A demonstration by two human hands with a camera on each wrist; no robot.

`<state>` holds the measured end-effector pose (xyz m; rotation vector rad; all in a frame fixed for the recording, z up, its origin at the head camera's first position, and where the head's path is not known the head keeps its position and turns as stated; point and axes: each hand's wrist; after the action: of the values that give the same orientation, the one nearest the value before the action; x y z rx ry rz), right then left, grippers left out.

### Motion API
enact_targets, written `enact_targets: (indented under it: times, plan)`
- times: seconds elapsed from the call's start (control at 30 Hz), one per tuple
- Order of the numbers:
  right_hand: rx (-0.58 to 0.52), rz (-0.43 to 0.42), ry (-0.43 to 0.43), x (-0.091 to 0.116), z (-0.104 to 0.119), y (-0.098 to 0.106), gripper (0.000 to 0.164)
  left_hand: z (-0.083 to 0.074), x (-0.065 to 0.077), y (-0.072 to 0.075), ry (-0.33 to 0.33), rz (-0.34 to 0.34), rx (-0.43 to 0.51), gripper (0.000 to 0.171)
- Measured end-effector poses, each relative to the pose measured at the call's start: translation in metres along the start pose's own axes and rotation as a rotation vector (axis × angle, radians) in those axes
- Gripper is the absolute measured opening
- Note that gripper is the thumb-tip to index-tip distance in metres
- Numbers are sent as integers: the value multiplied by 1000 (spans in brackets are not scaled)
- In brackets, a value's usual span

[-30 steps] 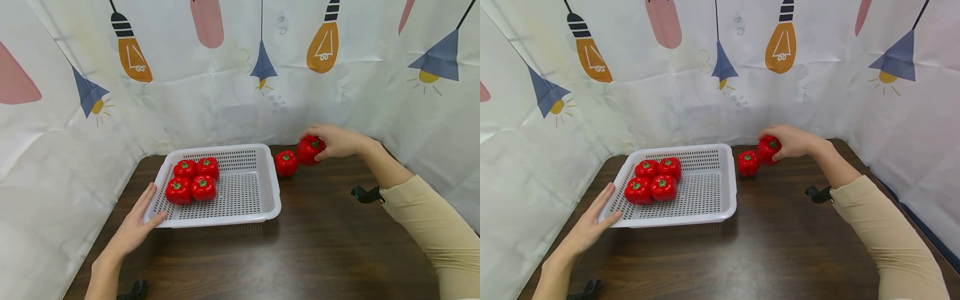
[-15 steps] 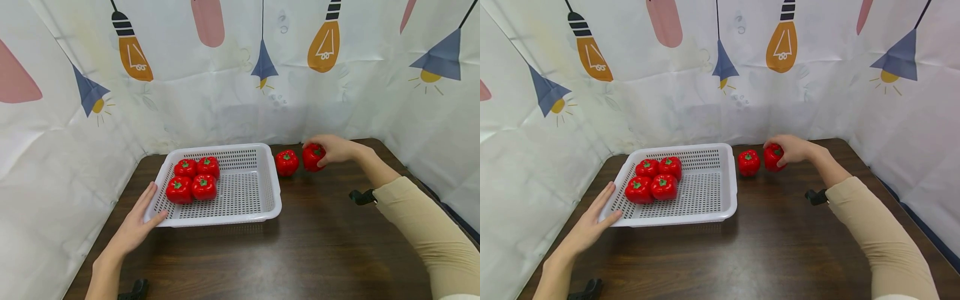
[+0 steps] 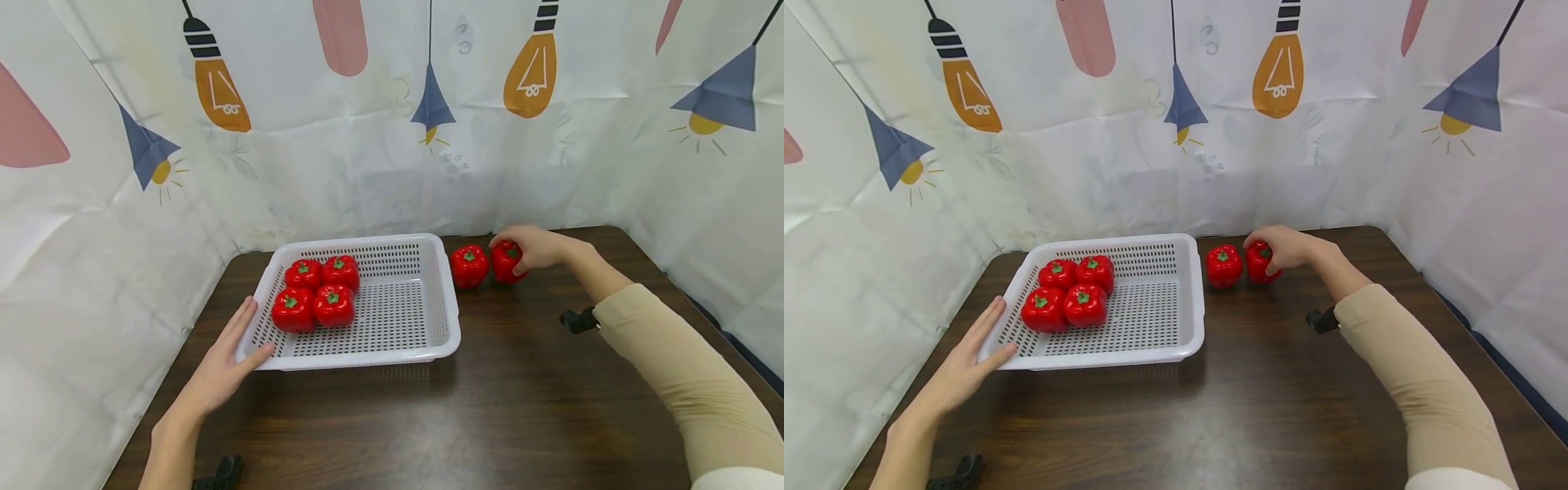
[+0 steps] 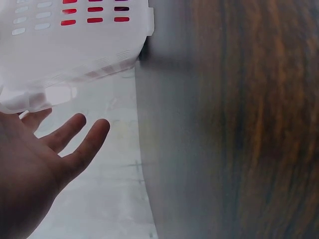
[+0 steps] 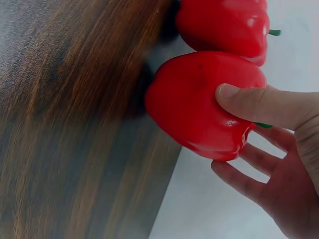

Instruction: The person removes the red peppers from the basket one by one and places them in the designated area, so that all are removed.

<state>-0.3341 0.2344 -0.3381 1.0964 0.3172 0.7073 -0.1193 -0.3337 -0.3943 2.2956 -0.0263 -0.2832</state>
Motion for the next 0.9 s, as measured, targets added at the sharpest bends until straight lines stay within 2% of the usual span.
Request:
enact_targets:
  times: [0.4,0.9]
  plan:
    - [-8,10,-3,-10,0,-2,60,2,-1,-1,6,0,1,84]
    - [-37,26,-28,-6,3,2,66,1,-1,0,15,5,-3,85]
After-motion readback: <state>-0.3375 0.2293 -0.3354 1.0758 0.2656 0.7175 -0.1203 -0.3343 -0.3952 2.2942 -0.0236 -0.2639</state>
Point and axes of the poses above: each hand's wrist, its own x-axis away from the middle knuckle, its own y-axis out of the back of the hand, z = x × y, and after that the axes turned 2 degrees about y, right-handed
